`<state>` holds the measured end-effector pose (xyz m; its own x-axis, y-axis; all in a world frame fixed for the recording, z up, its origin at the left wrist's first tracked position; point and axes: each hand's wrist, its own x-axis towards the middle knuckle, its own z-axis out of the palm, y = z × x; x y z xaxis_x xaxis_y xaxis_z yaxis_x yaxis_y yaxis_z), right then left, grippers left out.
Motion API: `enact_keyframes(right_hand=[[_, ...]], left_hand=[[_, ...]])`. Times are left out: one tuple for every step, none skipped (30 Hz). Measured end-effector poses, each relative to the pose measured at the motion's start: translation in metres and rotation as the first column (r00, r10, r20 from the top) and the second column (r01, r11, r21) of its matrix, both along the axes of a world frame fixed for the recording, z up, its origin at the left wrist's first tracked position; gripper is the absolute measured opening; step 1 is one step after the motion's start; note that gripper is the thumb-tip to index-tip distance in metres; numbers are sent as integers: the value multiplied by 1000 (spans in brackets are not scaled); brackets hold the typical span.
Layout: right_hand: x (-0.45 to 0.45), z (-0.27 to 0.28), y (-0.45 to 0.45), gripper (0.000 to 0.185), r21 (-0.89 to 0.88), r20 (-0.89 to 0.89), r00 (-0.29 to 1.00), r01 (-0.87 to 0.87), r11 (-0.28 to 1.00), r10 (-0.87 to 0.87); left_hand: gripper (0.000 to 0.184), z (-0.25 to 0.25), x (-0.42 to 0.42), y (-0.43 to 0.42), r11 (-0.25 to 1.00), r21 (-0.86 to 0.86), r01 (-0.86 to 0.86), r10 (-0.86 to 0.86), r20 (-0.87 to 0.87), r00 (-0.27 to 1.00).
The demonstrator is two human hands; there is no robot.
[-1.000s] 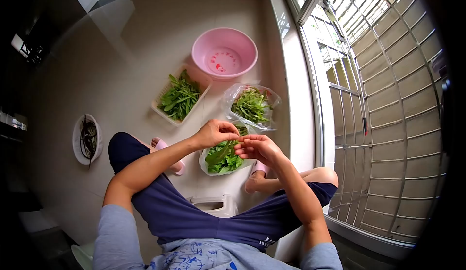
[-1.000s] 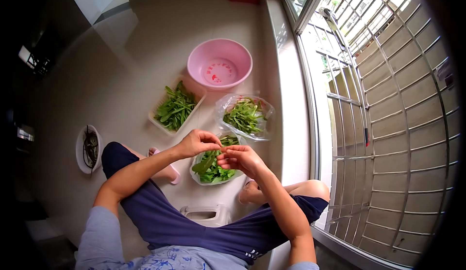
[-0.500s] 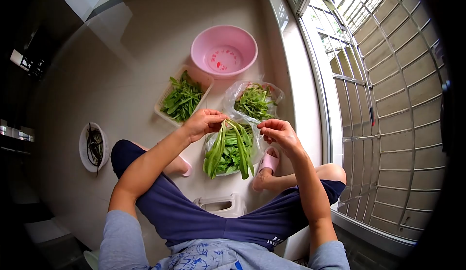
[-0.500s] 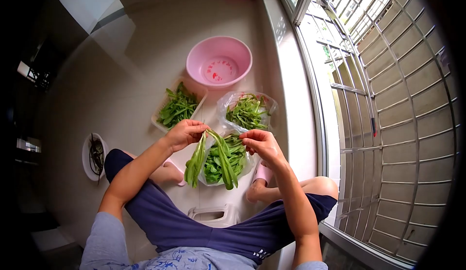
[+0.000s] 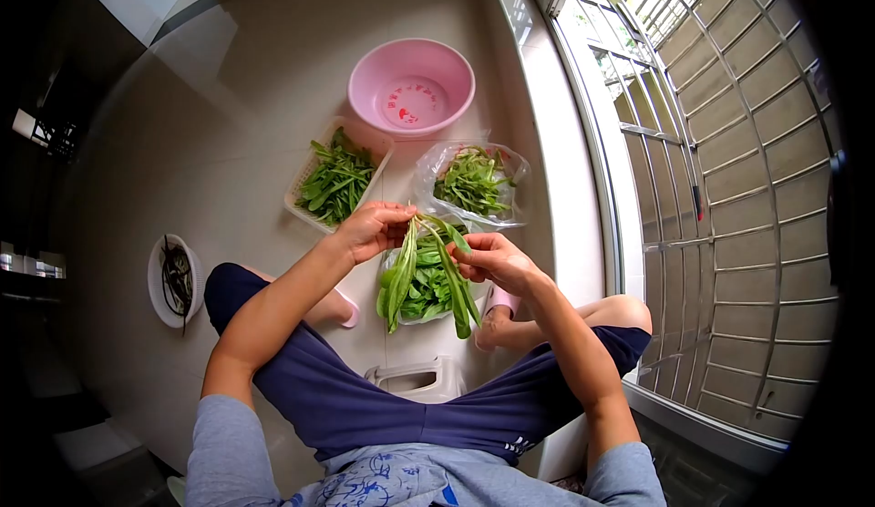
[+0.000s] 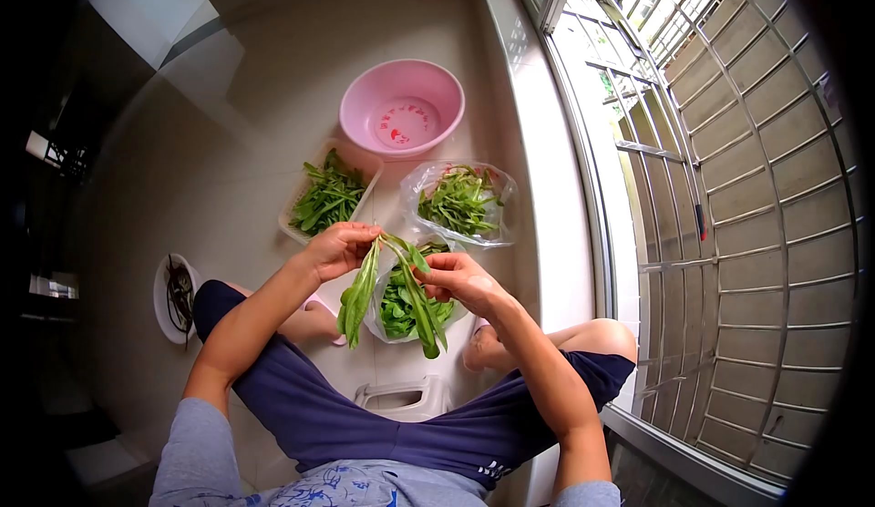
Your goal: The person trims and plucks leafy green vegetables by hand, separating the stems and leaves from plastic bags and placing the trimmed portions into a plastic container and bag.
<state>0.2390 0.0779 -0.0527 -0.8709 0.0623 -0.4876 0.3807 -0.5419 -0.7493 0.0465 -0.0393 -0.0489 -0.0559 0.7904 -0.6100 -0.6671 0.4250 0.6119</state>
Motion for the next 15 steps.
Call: enact_keyframes(right_hand=[[-1, -2, -2, 12, -1, 0, 1000, 2, 1000, -2], [-2, -4, -5, 11, -34, -7, 999, 35, 999, -35], [-2, -5, -7, 10, -68, -12, 998, 67, 995, -68], [-2, -5, -8, 9, -92, 5, 996, 88, 992, -88], [-2, -5, -8, 9, -92, 5, 996, 89, 992, -89], [-1, -4, -8, 8, -129, 12, 995, 104, 986, -103], [-1, -4, -8, 8, -165, 19, 993, 118, 979, -116], [-1, -2, -8, 8, -165, 19, 993, 119, 979, -117], [-1, 1, -9, 7, -149, 30, 990, 142, 979, -139], [0, 3, -10, 8, -132, 41, 986, 166, 977, -162], [-1, 3, -11, 8, -133, 41, 986, 169, 977, -164], [-2, 3, -12, 6, -134, 50, 983, 181, 974, -176], [-2, 3, -12, 5, -136, 59, 981, 193, 972, -186], [-2, 1, -11, 5, -137, 60, 981, 194, 971, -187], [-2, -2, -11, 5, -147, 52, 984, 174, 974, -168]], left_hand=[[13, -3, 0, 0, 999, 18, 27, -27, 2, 1000], [13, -5, 0, 0, 999, 16, 29, -29, 2, 1000], [13, -6, 2, 1, 999, 26, 24, -24, 13, 1000], [13, -7, 3, 1, 999, 36, 18, -19, 24, 1000], [13, -6, 4, 1, 999, 35, 19, -20, 24, 1000], [13, -3, 6, 2, 999, 18, 32, -32, 16, 999], [13, -1, 7, 2, 999, 0, 44, -44, 9, 999], [13, 3, 9, 2, 999, 0, 45, -45, 8, 999], [13, 6, 11, 2, 999, -7, 48, -48, 7, 999], [13, 8, 13, 2, 999, -14, 52, -52, 6, 999], [13, 7, 15, 3, 998, -15, 55, -54, 6, 998], [13, 5, 16, 4, 997, 3, 78, -78, -16, 997], [12, 3, 17, 4, 995, 19, 101, -100, -39, 994], [12, 3, 19, 4, 996, 18, 88, -87, -53, 995], [12, 3, 19, 4, 996, 17, 89, -88, -52, 995]])
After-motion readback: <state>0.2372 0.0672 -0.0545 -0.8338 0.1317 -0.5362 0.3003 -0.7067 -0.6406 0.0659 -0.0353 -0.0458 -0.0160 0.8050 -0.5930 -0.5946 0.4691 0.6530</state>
